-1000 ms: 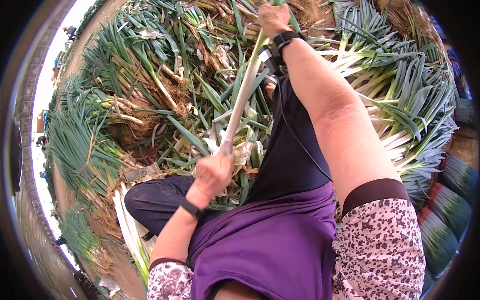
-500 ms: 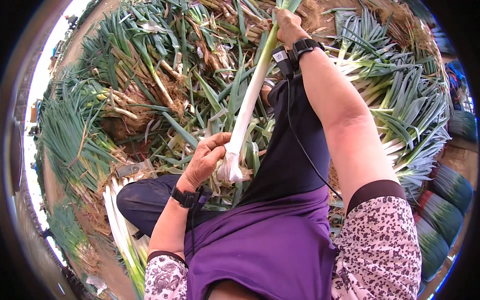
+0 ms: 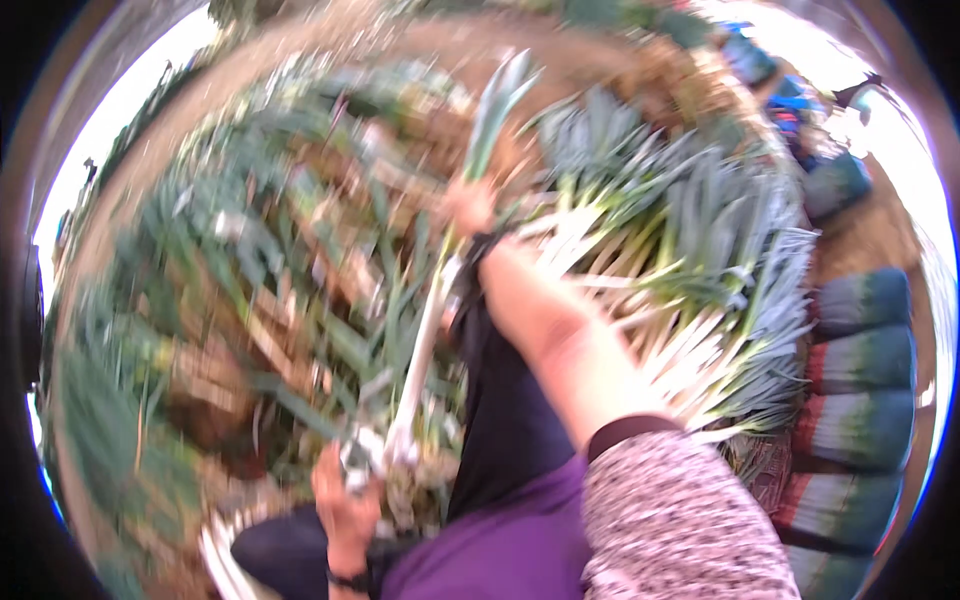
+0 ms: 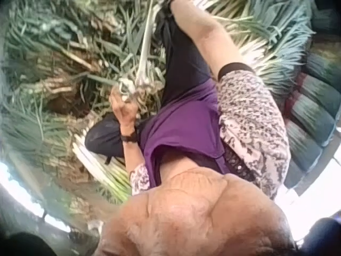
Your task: Manually stripping the outer layers of leeks and placing them onto a neat pile for agricultural processing.
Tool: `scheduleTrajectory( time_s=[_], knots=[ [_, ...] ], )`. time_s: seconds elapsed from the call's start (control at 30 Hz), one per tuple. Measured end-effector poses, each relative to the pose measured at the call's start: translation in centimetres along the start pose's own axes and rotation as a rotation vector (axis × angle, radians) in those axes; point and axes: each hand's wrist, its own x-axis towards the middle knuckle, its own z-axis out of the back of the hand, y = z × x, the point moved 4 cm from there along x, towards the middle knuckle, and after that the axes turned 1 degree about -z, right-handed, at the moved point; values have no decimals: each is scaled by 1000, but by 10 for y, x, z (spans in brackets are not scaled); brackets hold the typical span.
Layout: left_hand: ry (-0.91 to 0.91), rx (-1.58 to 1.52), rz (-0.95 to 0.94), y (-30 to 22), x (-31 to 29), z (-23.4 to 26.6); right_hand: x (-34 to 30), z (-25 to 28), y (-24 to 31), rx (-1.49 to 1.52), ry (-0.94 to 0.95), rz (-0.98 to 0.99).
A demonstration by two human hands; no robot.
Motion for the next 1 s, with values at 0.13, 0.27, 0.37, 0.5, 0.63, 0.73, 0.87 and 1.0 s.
scheduleTrajectory(
  time_s=[0.13, 0.27, 0.37, 0.5, 0.63, 0.73, 0.87, 1.0],
  knots=[
    [31, 259, -105, -25, -7, 14, -111, -83, 15, -924, -158, -176],
    [102, 301, -158, -4, -24, -25, -130, -89, 52, -816, -129, -256],
    [232, 274, -70, 3, -32, -30, -141, -93, 69, -862, -198, -211],
    [327, 146, 17, 7, -44, -1, -154, -99, 71, -771, -182, -226],
    [437, 3, 196, 35, -32, 16, -159, -110, 41, -630, -103, 14],
    [182, 137, 132, 46, 3, 17, -159, -131, 41, -840, -210, 86],
    [223, 128, 18, 41, 25, 4, -108, -109, 48, -515, 31, 211],
    [257, -478, 432, 65, -18, 8, -161, -141, 80, -738, 110, 99]
  ],
)
